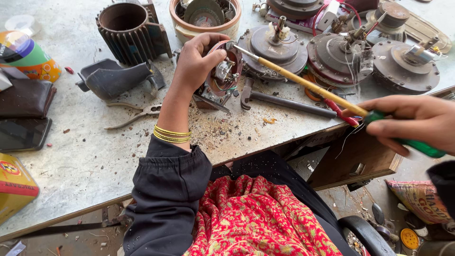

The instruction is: The person uses pliers and a screwdriver to adjust and tighten components on a small electric motor rotor. They repeatedly reposition the rotor and apply force to secure internal parts.

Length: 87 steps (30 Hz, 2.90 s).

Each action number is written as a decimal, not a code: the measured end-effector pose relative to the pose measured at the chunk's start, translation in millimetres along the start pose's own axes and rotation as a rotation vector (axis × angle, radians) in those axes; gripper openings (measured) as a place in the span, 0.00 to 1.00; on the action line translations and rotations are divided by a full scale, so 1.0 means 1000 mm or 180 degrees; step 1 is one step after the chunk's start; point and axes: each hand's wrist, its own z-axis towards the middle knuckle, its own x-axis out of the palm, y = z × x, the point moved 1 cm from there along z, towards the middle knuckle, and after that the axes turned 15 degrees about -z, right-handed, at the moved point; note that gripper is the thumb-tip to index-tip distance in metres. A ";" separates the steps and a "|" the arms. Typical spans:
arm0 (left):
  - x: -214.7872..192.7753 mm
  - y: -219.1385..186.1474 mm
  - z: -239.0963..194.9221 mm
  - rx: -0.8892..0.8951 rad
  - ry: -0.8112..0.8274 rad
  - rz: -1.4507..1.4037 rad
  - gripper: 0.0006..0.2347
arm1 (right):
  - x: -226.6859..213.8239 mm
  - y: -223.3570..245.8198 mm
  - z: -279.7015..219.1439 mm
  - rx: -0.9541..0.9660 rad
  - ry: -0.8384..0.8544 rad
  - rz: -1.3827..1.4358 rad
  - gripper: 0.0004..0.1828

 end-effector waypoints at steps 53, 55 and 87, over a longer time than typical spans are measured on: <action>0.001 -0.004 -0.004 0.0449 -0.0087 0.0467 0.13 | -0.006 0.054 -0.013 0.0700 -0.0630 -0.0862 0.33; 0.002 -0.005 -0.005 0.0485 -0.0104 0.0599 0.13 | -0.013 0.050 -0.007 0.0697 -0.0549 -0.0999 0.34; -0.003 0.031 0.010 0.0983 -0.0109 0.0710 0.24 | 0.074 -0.013 0.000 -0.0437 -0.1850 -0.2717 0.32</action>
